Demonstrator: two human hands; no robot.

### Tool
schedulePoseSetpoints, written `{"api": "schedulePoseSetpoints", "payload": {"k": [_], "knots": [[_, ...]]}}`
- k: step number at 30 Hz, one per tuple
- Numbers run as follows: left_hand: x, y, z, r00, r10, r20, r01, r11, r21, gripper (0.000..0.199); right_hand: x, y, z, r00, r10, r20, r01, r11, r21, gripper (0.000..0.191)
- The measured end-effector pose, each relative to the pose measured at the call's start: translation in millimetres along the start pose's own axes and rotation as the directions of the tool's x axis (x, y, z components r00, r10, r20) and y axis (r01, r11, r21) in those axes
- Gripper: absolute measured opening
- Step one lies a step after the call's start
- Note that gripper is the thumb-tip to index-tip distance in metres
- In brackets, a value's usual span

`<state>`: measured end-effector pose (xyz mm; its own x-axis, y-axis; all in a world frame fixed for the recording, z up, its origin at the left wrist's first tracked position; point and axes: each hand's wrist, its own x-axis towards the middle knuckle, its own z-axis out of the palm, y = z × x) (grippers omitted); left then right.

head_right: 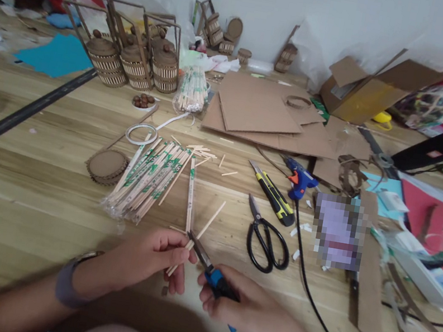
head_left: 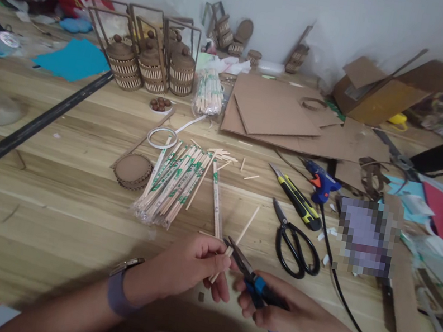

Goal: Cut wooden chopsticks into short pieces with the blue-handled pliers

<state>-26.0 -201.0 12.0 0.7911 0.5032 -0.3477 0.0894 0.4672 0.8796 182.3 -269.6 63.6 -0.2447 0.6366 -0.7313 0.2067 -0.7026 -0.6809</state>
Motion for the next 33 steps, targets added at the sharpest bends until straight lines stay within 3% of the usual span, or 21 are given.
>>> {"api": "schedulePoseSetpoints", "payload": {"k": [5,8,12,14,17,22,24,29,33], "knots": [[1.7,2.1,2.2,0.986,0.019,-0.164,-0.01,0.999,0.053,0.038,-0.6,11.5,-6.0,0.98,-0.133,-0.149,0.111,0.983,-0.145,0.027],[3.1,1.6,3.7,0.979,0.017,-0.202,-0.002,0.997,0.074,0.039,-3.9,9.7,-5.4,0.945,-0.181,-0.272,0.126,0.97,-0.208,0.031],[0.6,3.3,6.0,0.972,0.016,-0.236,0.032,0.98,0.197,0.028,-4.3,6.2,-1.6,0.925,-0.216,-0.312,0.152,0.965,-0.215,0.03],[-2.9,6.5,8.0,0.949,0.073,-0.306,0.047,0.929,0.367,0.019,-1.3,7.5,-0.3,0.936,-0.24,-0.256,0.181,0.955,-0.235,0.028],[-8.0,11.6,11.4,0.91,0.157,-0.383,0.128,0.773,0.621,0.018,5.2,11.0,1.4,0.953,-0.255,-0.163,0.21,0.945,-0.252,0.027],[-10.9,14.0,14.2,0.872,0.312,-0.377,0.131,0.593,0.794,0.02,12.9,11.5,8.0,0.955,-0.254,-0.152,0.21,0.944,-0.255,0.028],[-11.0,14.3,13.9,0.878,0.299,-0.373,0.118,0.62,0.776,0.02,14.4,11.0,11.5,0.955,-0.251,-0.156,0.209,0.947,-0.243,0.024],[-10.5,14.3,12.7,0.95,0.135,-0.281,0.045,0.833,0.551,0.021,15.9,10.9,16.8,0.969,-0.206,-0.139,0.184,0.971,-0.151,0.021],[-9.5,13.6,12.9,0.956,0.121,-0.266,0.021,0.879,0.476,0.026,14.4,8.2,18.2,0.98,-0.174,-0.093,0.165,0.981,-0.102,0.023]]}}
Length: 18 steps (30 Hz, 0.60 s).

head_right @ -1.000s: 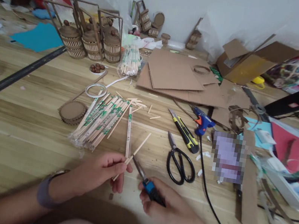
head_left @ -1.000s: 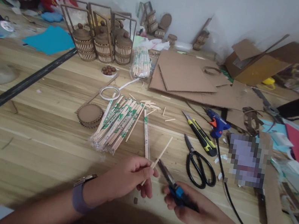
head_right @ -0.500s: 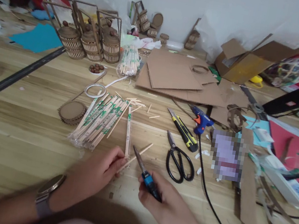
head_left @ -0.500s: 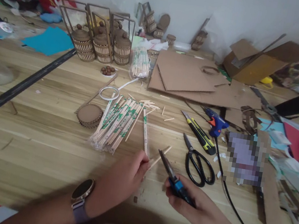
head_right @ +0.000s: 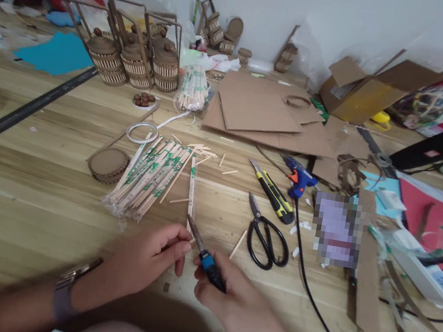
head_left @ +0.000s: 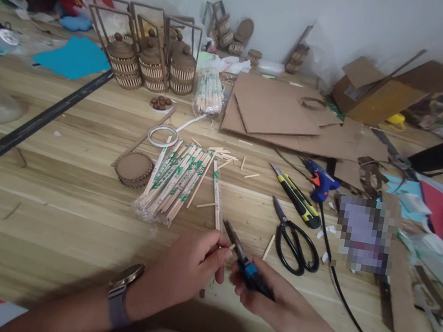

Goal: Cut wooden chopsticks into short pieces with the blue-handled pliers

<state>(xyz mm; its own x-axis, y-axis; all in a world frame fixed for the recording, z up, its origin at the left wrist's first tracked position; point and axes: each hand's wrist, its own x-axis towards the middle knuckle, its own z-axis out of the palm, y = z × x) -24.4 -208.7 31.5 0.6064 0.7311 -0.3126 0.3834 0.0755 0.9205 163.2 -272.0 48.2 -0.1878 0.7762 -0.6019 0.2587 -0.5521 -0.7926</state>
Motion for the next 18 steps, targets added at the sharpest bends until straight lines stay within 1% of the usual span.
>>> {"api": "schedulePoseSetpoints", "payload": {"k": [5,9,14,18], "knots": [[0.1,-0.1,0.4,1.0,-0.01,0.024,0.011,1.0,-0.015,0.028,-1.2,-7.8,1.4,0.998,0.005,0.056,-0.008,0.998,0.061,0.031],[0.1,-0.7,1.0,1.0,-0.009,0.029,0.01,0.999,-0.034,0.026,1.6,-6.2,1.5,0.998,0.001,0.062,-0.003,0.999,0.036,0.032],[-0.2,-1.0,1.3,0.999,-0.026,0.032,0.027,0.999,-0.045,0.026,4.3,0.4,1.5,0.998,-0.038,0.053,0.038,0.999,-0.003,0.026],[-0.4,-0.3,0.8,0.999,-0.019,0.036,0.02,0.999,-0.044,0.025,3.7,-1.1,3.0,0.999,-0.047,0.024,0.048,0.999,-0.023,0.023]]}}
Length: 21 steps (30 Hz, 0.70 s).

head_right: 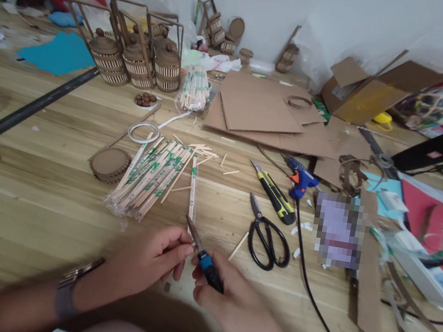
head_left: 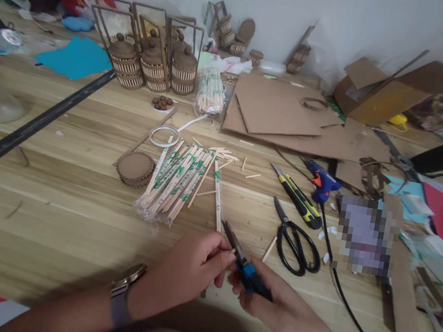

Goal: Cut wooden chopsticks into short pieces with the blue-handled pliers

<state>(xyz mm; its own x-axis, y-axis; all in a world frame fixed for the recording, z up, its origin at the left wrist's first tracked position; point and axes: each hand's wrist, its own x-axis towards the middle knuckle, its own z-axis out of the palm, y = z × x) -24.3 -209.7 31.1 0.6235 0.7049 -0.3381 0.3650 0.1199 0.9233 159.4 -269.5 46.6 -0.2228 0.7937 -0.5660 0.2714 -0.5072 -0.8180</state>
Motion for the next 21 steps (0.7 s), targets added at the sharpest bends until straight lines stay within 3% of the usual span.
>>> {"api": "schedulePoseSetpoints", "payload": {"k": [9,12,21], "knots": [[-3.9,2.2,2.3,0.999,0.019,-0.029,-0.018,0.999,0.032,0.023,-1.4,-5.3,3.8,0.994,-0.097,-0.056,0.081,0.967,-0.241,0.002],[-4.6,2.4,3.3,0.999,0.032,-0.031,-0.03,0.999,0.041,0.023,-0.5,-3.8,4.6,0.988,-0.14,-0.066,0.113,0.944,-0.31,0.004],[-4.5,0.8,8.0,0.995,0.064,-0.073,-0.056,0.993,0.107,0.024,0.4,-3.0,5.7,0.972,-0.189,-0.139,0.134,0.935,-0.329,0.007]]}}
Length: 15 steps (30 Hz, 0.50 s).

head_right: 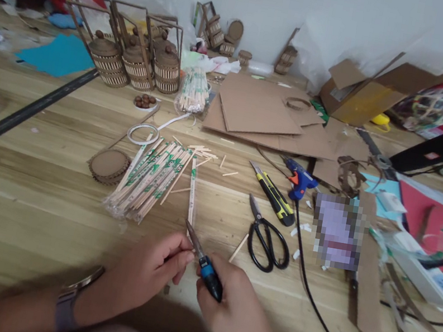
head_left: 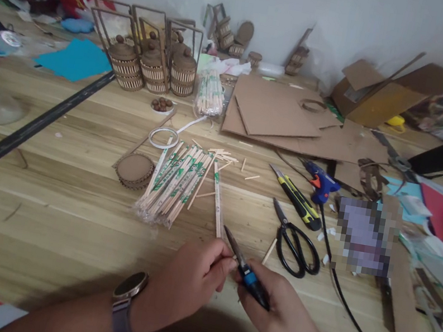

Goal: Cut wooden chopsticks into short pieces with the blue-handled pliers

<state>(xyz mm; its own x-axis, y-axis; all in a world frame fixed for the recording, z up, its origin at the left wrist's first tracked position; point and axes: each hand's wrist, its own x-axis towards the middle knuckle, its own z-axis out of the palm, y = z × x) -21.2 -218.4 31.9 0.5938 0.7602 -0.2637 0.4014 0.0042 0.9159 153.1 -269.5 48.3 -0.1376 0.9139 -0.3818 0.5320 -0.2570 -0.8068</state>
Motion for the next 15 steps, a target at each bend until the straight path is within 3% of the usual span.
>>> {"api": "schedulePoseSetpoints", "payload": {"k": [8,15], "knots": [[-1.5,0.9,-1.1,0.999,0.031,-0.029,-0.028,0.996,0.085,0.032,2.5,-0.1,-6.5,0.997,0.02,0.081,-0.021,1.0,0.012,0.01],[1.7,-0.1,-2.5,0.998,-0.021,0.055,0.026,0.996,-0.088,0.034,-1.0,-13.7,-19.9,0.945,0.203,0.258,-0.275,0.917,0.287,0.023]]}}
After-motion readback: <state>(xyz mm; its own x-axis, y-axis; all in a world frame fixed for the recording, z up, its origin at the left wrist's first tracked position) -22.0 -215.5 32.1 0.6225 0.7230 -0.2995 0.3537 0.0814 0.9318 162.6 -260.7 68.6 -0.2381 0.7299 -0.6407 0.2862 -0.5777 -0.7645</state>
